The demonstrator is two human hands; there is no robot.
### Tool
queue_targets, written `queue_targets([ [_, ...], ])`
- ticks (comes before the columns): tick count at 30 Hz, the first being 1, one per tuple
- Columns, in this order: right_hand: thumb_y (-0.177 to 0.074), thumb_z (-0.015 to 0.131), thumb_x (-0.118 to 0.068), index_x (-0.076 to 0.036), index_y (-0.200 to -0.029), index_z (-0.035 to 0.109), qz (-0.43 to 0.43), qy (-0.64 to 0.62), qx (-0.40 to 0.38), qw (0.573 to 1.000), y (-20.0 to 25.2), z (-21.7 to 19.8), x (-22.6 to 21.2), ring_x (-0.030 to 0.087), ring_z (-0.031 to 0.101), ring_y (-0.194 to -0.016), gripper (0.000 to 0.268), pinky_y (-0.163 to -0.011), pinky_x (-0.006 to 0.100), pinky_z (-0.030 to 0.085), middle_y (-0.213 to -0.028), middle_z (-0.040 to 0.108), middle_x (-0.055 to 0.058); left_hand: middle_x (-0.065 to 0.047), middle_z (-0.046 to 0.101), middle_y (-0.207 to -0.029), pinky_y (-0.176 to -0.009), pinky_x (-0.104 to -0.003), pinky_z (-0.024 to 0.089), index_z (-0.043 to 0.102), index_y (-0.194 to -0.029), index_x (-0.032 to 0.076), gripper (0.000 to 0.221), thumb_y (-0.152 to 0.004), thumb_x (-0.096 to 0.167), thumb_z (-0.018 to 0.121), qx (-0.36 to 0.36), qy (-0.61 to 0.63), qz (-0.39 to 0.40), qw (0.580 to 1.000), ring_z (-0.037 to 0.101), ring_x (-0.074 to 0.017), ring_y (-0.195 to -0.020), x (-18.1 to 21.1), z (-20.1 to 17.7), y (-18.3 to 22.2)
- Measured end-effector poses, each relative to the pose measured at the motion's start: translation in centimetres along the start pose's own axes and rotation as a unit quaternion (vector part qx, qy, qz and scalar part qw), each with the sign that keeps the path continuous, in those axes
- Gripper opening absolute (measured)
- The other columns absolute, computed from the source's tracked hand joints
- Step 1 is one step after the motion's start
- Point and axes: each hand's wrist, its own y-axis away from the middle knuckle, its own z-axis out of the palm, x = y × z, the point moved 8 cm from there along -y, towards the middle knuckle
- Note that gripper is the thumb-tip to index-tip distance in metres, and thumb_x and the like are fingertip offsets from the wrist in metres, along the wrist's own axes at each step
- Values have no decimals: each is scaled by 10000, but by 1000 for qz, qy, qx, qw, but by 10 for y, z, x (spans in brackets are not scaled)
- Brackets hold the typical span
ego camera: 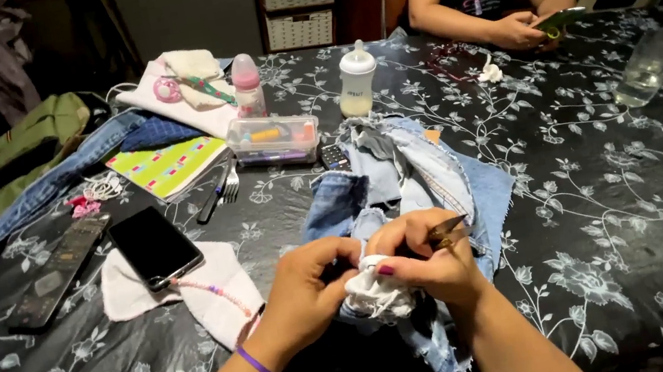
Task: Using a small tool to remove stitches from the seams of denim shorts.
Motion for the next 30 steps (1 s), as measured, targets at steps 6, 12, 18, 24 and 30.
queue_targets([
  [6, -832, 756, 64, -136, -685, 302, -7, 75, 5, 997, -3, 9, -4, 349, 738, -704, 518, -639, 461, 601, -775, 742, 208, 21, 574, -555, -555, -351, 338, 605, -677, 167, 193, -822, 184, 731, -109, -111, -43, 987, 523, -6, -642, -36, 27, 5],
  [12, -854, 759, 53, -113, -715, 347, -52, 46, -11, 998, -2, 8, -10, 377, 713, -698, 465, -630, 486, 585, -769, 723, 240, -25, 880, -911, -681, -245, 567, 892, -997, 146, 193, -807, 174, 895, 35, 99, -33, 994, 767, -65, -810, -25, 12, 12],
  [18, -851, 762, 30, -129, -718, 358, -76, 31, 21, 996, 0, 0, -11, 372, 707, -674, 454, -593, 502, 579, -744, 714, 207, -105, 874, -1109, -881, -274, 632, 875, -1059, 110, 267, -812, 15, 837, 43, 200, -46, 978, 812, -163, -1051, -19, 19, 12],
  [24, -842, 777, 52, -113, -732, 381, -74, 49, 24, 996, 3, 5, -9, 364, 706, -695, 444, -653, 508, 586, -755, 716, 214, 61, 772, -812, -667, -267, 516, 819, -881, 138, 106, -832, 65, 760, -8, 124, -69, 990, 664, -58, -740, -17, 19, 13],
  [30, -812, 808, 27, -160, -719, 348, 27, 15, 56, 998, 12, -9, 13, 317, 684, -735, 505, -677, 441, 570, -796, 716, 209, 5, 823, -1007, -789, -268, 575, 754, -1079, 145, 178, -958, 57, 656, -42, 8, 10, 999, 770, -130, -890, -11, -17, 7],
])
